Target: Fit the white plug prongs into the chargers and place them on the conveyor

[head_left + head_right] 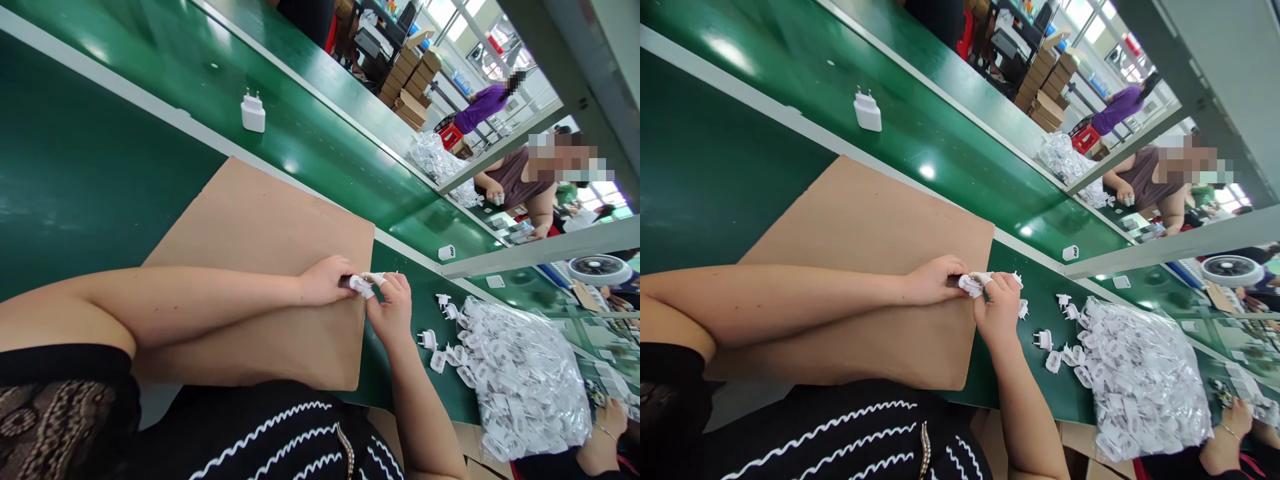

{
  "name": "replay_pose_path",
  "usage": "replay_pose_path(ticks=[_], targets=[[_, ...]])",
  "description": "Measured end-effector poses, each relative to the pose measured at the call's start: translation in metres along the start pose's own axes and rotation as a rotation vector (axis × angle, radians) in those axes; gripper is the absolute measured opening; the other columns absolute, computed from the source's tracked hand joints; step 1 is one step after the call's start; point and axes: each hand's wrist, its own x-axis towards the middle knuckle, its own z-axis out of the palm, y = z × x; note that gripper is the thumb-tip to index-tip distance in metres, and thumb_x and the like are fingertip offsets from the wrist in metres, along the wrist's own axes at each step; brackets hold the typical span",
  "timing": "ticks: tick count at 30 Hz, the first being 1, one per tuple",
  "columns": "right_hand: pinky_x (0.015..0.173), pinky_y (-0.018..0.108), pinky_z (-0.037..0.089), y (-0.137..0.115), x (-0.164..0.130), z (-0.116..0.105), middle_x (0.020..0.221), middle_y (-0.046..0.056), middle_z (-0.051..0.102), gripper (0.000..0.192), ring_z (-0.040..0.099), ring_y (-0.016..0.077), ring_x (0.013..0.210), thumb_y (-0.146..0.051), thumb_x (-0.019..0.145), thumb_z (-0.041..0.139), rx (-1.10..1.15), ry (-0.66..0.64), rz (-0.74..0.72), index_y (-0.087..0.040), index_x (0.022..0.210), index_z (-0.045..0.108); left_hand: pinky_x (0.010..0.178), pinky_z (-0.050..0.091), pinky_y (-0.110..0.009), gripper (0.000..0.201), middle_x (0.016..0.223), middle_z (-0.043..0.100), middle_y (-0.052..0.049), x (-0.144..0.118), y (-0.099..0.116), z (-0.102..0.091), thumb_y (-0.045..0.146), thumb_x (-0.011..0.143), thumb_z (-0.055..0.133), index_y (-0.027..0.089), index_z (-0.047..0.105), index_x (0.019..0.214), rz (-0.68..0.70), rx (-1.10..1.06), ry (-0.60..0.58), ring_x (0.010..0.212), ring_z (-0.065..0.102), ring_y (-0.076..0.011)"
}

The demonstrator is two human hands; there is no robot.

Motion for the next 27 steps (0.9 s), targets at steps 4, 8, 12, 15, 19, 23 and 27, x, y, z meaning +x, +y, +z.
replay_pose_path(ticks=[4,8,12,15,19,23,27], targets=[[0.086,0.041,0.047,-0.002,0.001,-0.004,0.095,0.004,0.075,0.021,0.061,0.0255,0.093,-0.02,0.096,0.061,-0.001,0.046,0.015,-0.024,0.112,0.075,0.089,0.049,-0.037,0.016,0.098,0.073,-0.006,-0.001,0.003,-0.001,0.029,0.087,0.083,0.019,0.076,0.097,-0.022,0.0,-0.006,0.096,0.064,-0.025],[0.087,0.041,0.045,0.002,0.001,-0.001,0.092,0.004,0.074,0.021,0.061,0.0255,0.092,-0.017,0.095,0.061,-0.045,0.02,-0.012,-0.023,0.109,0.075,0.09,0.048,-0.037,0.016,0.1,0.073,-0.005,-0.002,0.005,-0.002,0.027,0.087,0.083,0.019,0.076,0.098,-0.033,-0.018,-0.002,0.097,0.063,-0.0246],[0.089,0.041,0.042,0.001,0.002,0.001,0.087,0.003,0.072,0.021,0.061,0.0261,0.093,-0.013,0.091,0.062,-0.101,-0.007,-0.024,-0.023,0.104,0.075,0.09,0.048,-0.037,0.014,0.097,0.072,-0.005,-0.002,0.006,-0.002,0.027,0.087,0.082,0.018,0.075,0.096,-0.024,-0.01,-0.011,0.095,0.063,-0.0243],[0.092,0.042,0.039,-0.002,0.005,-0.002,0.084,0.002,0.071,0.025,0.06,0.0258,0.092,-0.01,0.087,0.061,-0.147,-0.019,-0.04,-0.024,0.104,0.075,0.088,0.048,-0.037,0.014,0.095,0.071,-0.005,-0.002,0.006,-0.002,0.028,0.088,0.082,0.018,0.075,0.094,-0.022,-0.009,-0.011,0.094,0.062,-0.0239],[0.096,0.041,0.038,-0.003,0.009,-0.004,0.083,0.002,0.071,0.024,0.06,0.0243,0.089,-0.008,0.082,0.06,-0.148,-0.059,-0.067,-0.024,0.094,0.073,0.085,0.048,-0.036,0.014,0.093,0.071,-0.005,-0.001,0.008,-0.003,0.028,0.086,0.083,0.018,0.074,0.091,-0.039,-0.008,-0.002,0.092,0.063,-0.0238],[0.101,0.042,0.035,0.0,0.008,0.001,0.082,0.0,0.07,0.022,0.061,0.0229,0.087,-0.011,0.081,0.061,-0.131,-0.019,-0.015,-0.025,0.092,0.073,0.084,0.049,-0.036,0.015,0.092,0.072,-0.005,-0.001,0.007,-0.002,0.032,0.087,0.081,0.019,0.074,0.09,-0.036,-0.012,0.008,0.092,0.064,-0.0241],[0.096,0.041,0.035,0.0,-0.004,0.015,0.081,-0.001,0.066,0.024,0.06,0.0209,0.084,-0.012,0.083,0.062,-0.031,0.061,0.1,-0.025,0.098,0.075,0.087,0.051,-0.038,0.018,0.094,0.074,-0.006,-0.004,0.004,0.002,0.034,0.086,0.08,0.019,0.074,0.094,-0.045,0.024,0.053,0.093,0.066,-0.0255]])
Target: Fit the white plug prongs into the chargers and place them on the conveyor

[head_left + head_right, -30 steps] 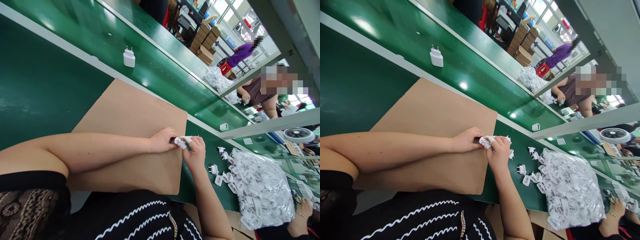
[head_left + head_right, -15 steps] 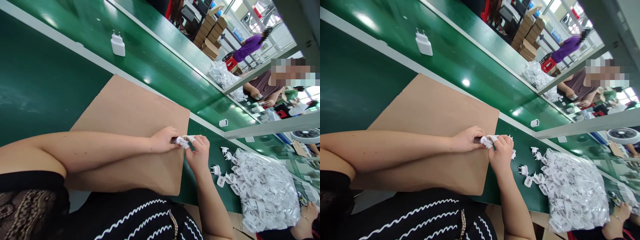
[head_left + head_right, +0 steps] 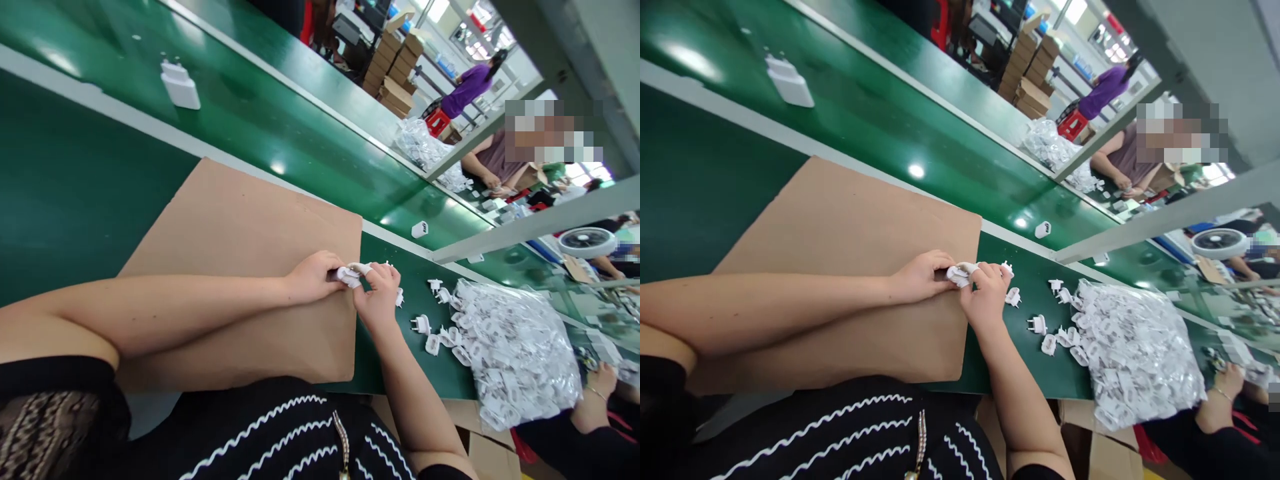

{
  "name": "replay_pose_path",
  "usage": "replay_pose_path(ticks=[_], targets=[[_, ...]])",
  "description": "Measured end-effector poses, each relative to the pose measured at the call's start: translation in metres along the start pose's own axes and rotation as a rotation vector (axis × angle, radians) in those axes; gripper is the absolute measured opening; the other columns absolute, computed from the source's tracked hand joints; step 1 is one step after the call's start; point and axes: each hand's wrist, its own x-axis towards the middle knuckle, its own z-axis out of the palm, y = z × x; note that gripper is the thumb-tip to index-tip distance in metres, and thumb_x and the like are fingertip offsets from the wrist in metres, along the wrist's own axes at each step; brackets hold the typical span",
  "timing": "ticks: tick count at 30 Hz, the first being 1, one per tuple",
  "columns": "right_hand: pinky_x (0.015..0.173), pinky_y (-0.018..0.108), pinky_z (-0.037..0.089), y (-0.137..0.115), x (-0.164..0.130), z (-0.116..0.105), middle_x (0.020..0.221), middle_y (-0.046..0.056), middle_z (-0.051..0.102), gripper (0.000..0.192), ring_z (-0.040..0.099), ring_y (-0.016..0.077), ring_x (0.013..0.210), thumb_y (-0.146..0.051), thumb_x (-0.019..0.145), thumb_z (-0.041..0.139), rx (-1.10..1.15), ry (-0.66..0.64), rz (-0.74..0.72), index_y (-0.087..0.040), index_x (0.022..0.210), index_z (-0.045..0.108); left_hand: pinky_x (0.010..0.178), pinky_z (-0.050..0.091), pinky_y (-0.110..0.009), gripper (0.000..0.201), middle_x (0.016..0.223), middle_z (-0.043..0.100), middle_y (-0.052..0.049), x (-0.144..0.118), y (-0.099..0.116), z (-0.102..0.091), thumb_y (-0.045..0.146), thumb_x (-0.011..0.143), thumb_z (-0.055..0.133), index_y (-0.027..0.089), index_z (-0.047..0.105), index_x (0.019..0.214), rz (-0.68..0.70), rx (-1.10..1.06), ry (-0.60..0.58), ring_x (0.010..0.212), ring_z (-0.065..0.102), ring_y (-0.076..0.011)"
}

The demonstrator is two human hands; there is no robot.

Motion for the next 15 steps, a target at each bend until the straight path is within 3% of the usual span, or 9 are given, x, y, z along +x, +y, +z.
replay_pose_path(ticks=[6,11,13,15], targets=[[0.096,0.039,0.038,0.001,-0.015,0.023,0.083,0.0,0.065,0.024,0.063,0.0203,0.085,-0.011,0.081,0.065,0.127,0.032,0.162,-0.023,0.098,0.076,0.091,0.054,-0.043,0.028,0.099,0.076,-0.007,-0.003,0.005,0.0,0.049,0.086,0.073,0.023,0.076,0.095,-0.045,0.036,0.002,0.097,0.068,-0.0293],[0.101,0.039,0.045,0.022,-0.017,0.01,0.111,0.004,0.074,0.039,0.064,0.024,0.105,-0.026,0.094,0.066,0.328,0.091,0.228,-0.028,0.133,0.069,0.086,0.059,-0.041,0.05,0.104,0.077,-0.006,0.006,0.011,-0.005,0.061,0.081,0.075,0.023,0.074,0.113,-0.195,-0.051,-0.094,0.092,0.071,-0.0287],[0.096,0.038,0.047,0.034,-0.017,0.0,0.117,0.008,0.072,0.037,0.062,0.0257,0.107,-0.03,0.101,0.06,0.241,0.16,0.329,-0.026,0.136,0.069,0.087,0.059,-0.041,0.054,0.106,0.077,-0.006,0.02,0.004,-0.012,0.062,0.078,0.078,0.023,0.073,0.116,-0.227,-0.014,-0.027,0.092,0.071,-0.0283],[0.091,0.039,0.047,0.044,-0.016,-0.008,0.114,0.012,0.069,0.033,0.06,0.0284,0.105,-0.034,0.103,0.059,0.019,0.145,0.444,-0.023,0.131,0.072,0.091,0.057,-0.041,0.051,0.11,0.076,-0.007,0.044,-0.009,-0.024,0.06,0.077,0.078,0.023,0.072,0.112,-0.2,0.078,0.089,0.097,0.07,-0.0287]])
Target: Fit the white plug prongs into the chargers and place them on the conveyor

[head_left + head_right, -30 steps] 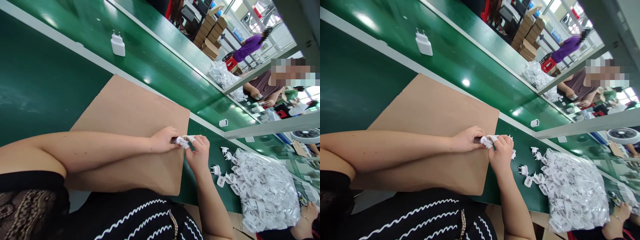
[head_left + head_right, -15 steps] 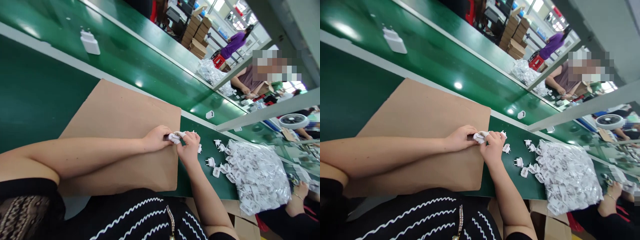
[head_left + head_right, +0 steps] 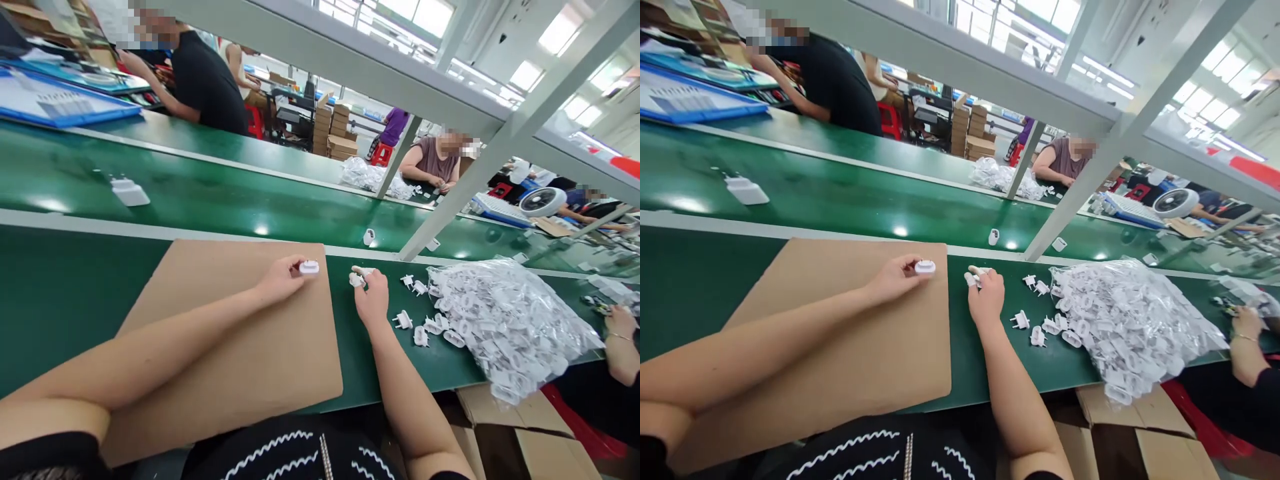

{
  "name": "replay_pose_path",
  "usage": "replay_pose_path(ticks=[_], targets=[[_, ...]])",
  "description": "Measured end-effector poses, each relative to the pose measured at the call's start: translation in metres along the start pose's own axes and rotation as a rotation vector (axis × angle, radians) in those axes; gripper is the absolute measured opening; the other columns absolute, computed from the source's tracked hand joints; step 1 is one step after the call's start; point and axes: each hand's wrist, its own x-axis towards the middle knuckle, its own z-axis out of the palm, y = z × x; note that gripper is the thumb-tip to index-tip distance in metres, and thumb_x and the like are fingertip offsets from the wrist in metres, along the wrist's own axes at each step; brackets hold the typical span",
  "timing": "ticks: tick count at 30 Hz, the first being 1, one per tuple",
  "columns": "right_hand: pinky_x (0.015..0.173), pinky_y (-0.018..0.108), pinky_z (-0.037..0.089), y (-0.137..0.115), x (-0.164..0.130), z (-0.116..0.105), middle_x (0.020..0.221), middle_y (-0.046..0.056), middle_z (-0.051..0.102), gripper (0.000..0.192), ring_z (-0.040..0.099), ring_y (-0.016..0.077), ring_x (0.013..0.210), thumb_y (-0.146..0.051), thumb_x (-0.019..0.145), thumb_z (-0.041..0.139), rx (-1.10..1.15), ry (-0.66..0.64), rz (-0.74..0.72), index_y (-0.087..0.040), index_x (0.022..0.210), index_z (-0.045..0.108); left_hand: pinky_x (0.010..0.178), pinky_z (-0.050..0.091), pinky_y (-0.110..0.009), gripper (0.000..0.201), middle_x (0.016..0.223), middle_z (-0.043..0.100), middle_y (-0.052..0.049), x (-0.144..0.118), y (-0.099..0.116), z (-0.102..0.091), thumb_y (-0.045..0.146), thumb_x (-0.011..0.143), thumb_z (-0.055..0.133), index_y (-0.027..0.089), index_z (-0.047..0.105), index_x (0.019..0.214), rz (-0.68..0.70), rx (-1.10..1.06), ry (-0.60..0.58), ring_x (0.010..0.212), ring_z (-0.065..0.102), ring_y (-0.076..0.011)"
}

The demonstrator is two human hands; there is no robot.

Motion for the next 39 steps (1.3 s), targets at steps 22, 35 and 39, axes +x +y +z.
replay_pose_path(ticks=[22,35,39], targets=[[0.109,0.044,0.06,0.017,0.021,-0.011,0.11,0.011,0.078,0.017,0.075,0.0281,0.114,-0.019,0.084,0.071,1.633,-0.166,0.681,-0.015,0.101,0.071,0.106,0.043,-0.043,0.071,0.137,0.06,-0.026,0.184,0.043,0.108,0.054,0.086,0.079,0.008,0.057,0.135,-0.146,0.509,0.067,0.13,0.053,-0.0404],[0.072,0.028,0.06,0.005,0.01,-0.009,0.101,0.005,0.079,0.039,0.073,0.0205,0.091,-0.032,0.06,0.095,1.26,-0.026,0.537,-0.02,0.094,0.077,0.091,0.049,-0.034,0.032,0.11,0.074,-0.008,0.064,0.034,0.029,0.044,0.097,0.059,0.02,0.072,0.113,0.345,0.387,-0.264,0.101,0.066,-0.0257],[0.07,0.03,0.058,-0.013,0.0,-0.01,0.1,0.006,0.079,0.038,0.071,0.0205,0.089,-0.032,0.068,0.091,1.166,-0.131,0.421,-0.021,0.103,0.079,0.09,0.049,-0.036,0.026,0.104,0.074,-0.008,-0.01,0.025,0.005,0.038,0.098,0.059,0.021,0.071,0.113,0.466,0.367,-0.364,0.094,0.067,-0.0251]])
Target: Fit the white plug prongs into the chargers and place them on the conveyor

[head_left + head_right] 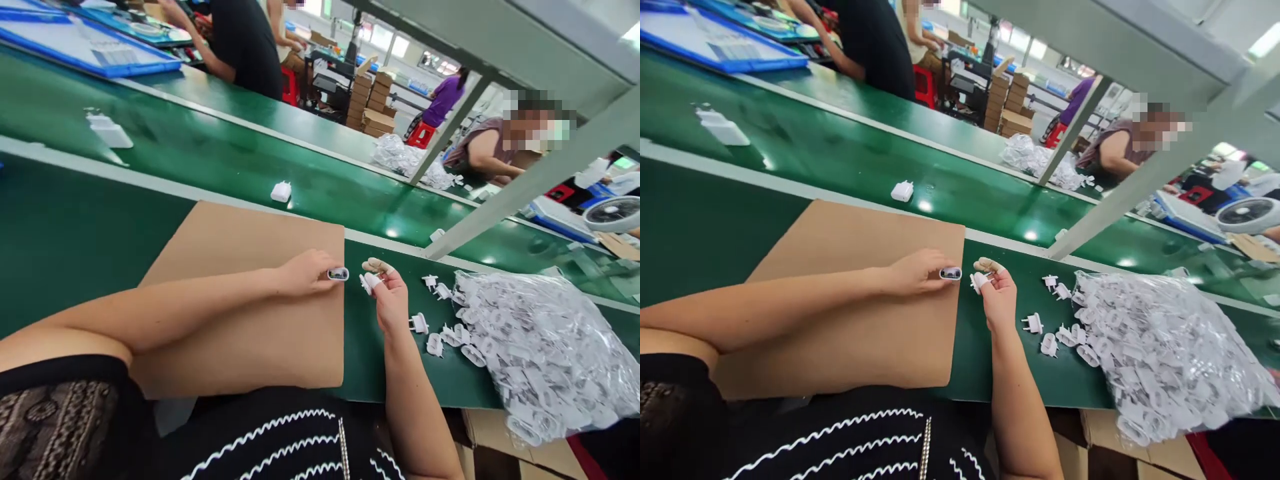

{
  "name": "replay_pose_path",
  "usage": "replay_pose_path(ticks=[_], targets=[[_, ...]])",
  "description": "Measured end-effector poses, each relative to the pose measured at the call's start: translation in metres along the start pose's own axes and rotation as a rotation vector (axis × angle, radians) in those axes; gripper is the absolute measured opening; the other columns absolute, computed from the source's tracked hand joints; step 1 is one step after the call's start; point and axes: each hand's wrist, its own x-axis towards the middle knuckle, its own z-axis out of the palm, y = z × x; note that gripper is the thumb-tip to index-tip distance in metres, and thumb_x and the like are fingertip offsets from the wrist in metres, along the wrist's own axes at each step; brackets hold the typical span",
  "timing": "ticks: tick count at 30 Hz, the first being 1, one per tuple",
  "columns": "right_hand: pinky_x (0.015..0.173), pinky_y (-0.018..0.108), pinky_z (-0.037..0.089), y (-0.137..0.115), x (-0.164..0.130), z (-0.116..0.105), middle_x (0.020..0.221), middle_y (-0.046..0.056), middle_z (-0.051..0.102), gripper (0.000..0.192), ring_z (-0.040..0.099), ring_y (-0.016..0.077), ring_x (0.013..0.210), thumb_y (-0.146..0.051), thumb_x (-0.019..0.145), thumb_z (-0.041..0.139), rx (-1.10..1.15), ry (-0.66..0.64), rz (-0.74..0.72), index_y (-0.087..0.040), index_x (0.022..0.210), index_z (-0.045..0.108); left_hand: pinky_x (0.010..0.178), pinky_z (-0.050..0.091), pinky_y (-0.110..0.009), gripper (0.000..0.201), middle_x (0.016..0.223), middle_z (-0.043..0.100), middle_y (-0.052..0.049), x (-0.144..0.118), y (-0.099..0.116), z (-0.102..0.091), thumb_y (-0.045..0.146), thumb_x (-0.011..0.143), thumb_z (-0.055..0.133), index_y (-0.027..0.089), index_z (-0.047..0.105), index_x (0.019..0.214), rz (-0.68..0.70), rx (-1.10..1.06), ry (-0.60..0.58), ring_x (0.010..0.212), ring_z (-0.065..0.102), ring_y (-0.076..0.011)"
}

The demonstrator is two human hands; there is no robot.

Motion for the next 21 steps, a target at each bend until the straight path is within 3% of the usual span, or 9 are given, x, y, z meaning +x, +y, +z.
replay_pose_path(ticks=[3,6,10,13,17,21], targets=[[0.072,0.034,0.059,0.0,-0.01,0.007,0.098,0.007,0.078,0.032,0.07,0.02,0.082,-0.035,0.073,0.089,-0.103,-0.163,0.022,-0.021,0.1,0.078,0.094,0.05,-0.037,0.033,0.109,0.073,-0.009,-0.029,0.01,0.011,0.037,0.093,0.07,0.021,0.069,0.122,-0.067,-0.136,0.053,0.1,0.067,-0.0257],[0.087,0.039,0.059,0.001,-0.017,0.009,0.112,0.007,0.077,0.034,0.072,0.0219,0.094,-0.032,0.078,0.085,-0.208,-0.279,-0.06,-0.024,0.11,0.076,0.096,0.052,-0.038,0.051,0.114,0.072,-0.009,-0.04,0.01,0.021,0.046,0.083,0.083,0.021,0.068,0.125,-0.154,-0.321,0.191,0.105,0.067,-0.0265],[0.084,0.041,0.056,0.0,-0.022,0.013,0.102,0.007,0.075,0.02,0.066,0.0241,0.093,-0.029,0.09,0.072,-0.737,-0.272,-0.458,-0.025,0.109,0.078,0.088,0.052,-0.035,0.026,0.101,0.073,-0.007,-0.04,0.006,0.024,0.044,0.09,0.077,0.021,0.075,0.102,-0.136,-0.428,0.227,0.096,0.067,-0.0237],[0.084,0.042,0.054,-0.002,-0.022,0.019,0.099,0.009,0.074,0.023,0.063,0.0268,0.098,-0.024,0.097,0.063,-1.016,-0.364,-0.666,-0.024,0.115,0.077,0.086,0.052,-0.034,0.022,0.098,0.072,-0.006,-0.039,0.007,0.024,0.042,0.091,0.075,0.021,0.076,0.098,-0.115,-0.451,0.251,0.093,0.067,-0.0228],[0.086,0.04,0.057,-0.002,-0.019,0.024,0.105,0.009,0.074,0.026,0.066,0.026,0.1,-0.021,0.099,0.058,-1.056,-0.442,-0.721,-0.024,0.12,0.074,0.086,0.053,-0.034,0.021,0.099,0.072,-0.007,-0.04,0.009,0.022,0.04,0.091,0.075,0.021,0.076,0.096,-0.133,-0.451,0.247,0.095,0.067,-0.0235],[0.086,0.039,0.058,-0.003,-0.018,0.025,0.107,0.008,0.075,0.031,0.07,0.0252,0.1,-0.014,0.098,0.056,-1.045,-0.413,-0.777,-0.026,0.121,0.073,0.086,0.052,-0.034,0.019,0.098,0.072,-0.007,-0.04,0.01,0.021,0.039,0.091,0.074,0.02,0.075,0.092,-0.152,-0.423,0.224,0.094,0.067,-0.0236]])
